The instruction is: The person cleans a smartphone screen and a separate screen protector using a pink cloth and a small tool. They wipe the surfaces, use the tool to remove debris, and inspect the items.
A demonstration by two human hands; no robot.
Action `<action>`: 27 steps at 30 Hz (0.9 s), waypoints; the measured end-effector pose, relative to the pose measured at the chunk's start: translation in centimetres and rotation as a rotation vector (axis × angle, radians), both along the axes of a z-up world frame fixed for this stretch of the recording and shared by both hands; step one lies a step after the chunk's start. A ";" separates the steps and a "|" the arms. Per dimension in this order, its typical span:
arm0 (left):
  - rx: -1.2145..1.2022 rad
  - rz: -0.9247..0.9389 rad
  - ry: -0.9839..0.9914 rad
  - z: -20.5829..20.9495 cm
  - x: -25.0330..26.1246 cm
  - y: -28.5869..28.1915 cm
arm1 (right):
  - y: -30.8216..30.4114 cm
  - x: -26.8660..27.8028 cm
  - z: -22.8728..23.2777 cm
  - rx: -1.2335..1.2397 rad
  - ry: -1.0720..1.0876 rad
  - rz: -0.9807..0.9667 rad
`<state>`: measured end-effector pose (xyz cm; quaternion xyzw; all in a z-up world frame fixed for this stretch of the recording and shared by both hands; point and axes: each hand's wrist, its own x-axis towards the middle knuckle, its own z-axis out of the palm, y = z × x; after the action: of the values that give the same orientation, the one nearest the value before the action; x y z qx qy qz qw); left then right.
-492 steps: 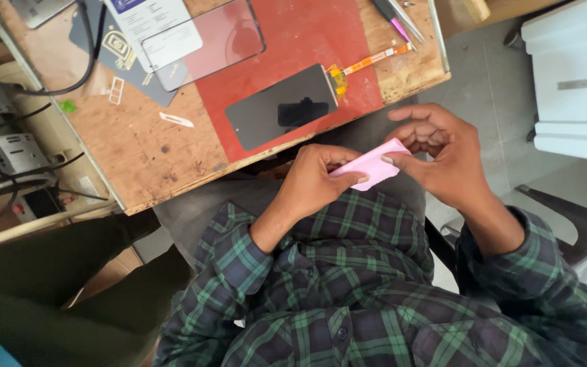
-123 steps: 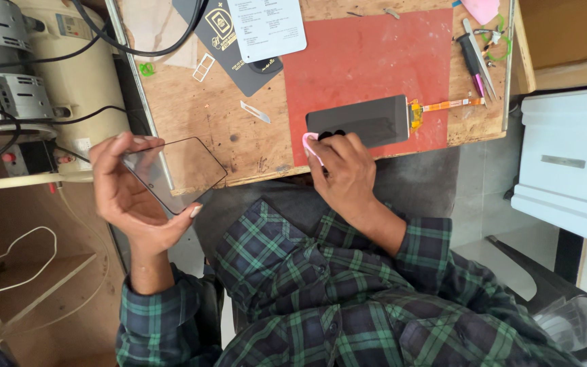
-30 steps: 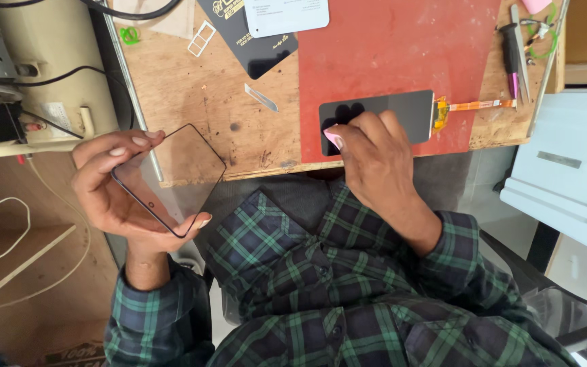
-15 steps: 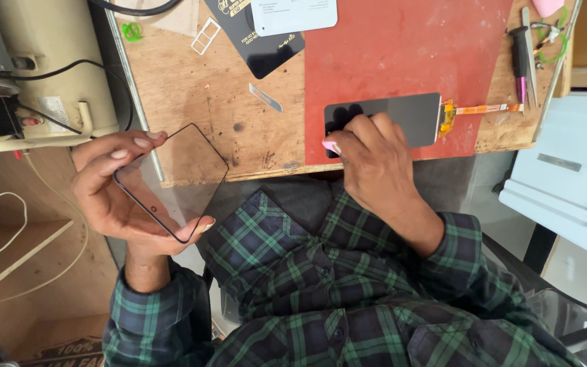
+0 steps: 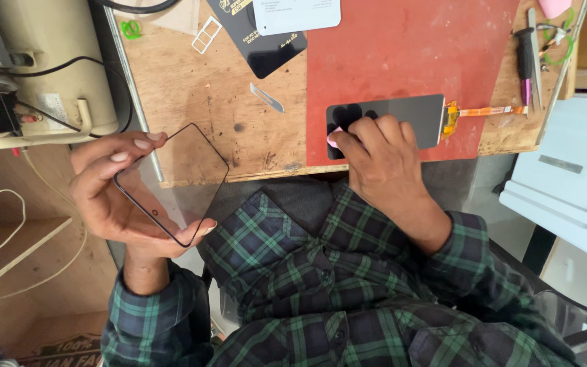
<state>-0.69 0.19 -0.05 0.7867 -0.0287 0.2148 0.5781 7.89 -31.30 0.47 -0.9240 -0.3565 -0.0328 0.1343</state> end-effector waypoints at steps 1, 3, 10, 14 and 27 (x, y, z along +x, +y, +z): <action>0.003 -0.001 0.004 0.1 -0.1 0.0 | -0.2 0.0 0.0 -0.020 0.004 0.015; -0.004 -0.002 0.010 0.2 -0.2 0.0 | -0.3 0.1 -0.1 -0.044 -0.011 0.033; 0.025 0.000 0.004 0.4 0.0 -0.1 | -0.7 0.1 0.0 -0.043 0.011 0.041; 0.029 0.010 0.010 0.5 0.1 -0.2 | -0.5 0.0 -0.3 -0.073 0.001 0.012; 0.015 -0.001 0.013 0.4 -0.1 0.1 | -0.4 -0.3 -0.5 0.009 0.036 -0.023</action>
<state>-0.81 0.28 0.35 0.7925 -0.0269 0.2090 0.5724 7.56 -31.66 -0.03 -0.9279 -0.3432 -0.0192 0.1443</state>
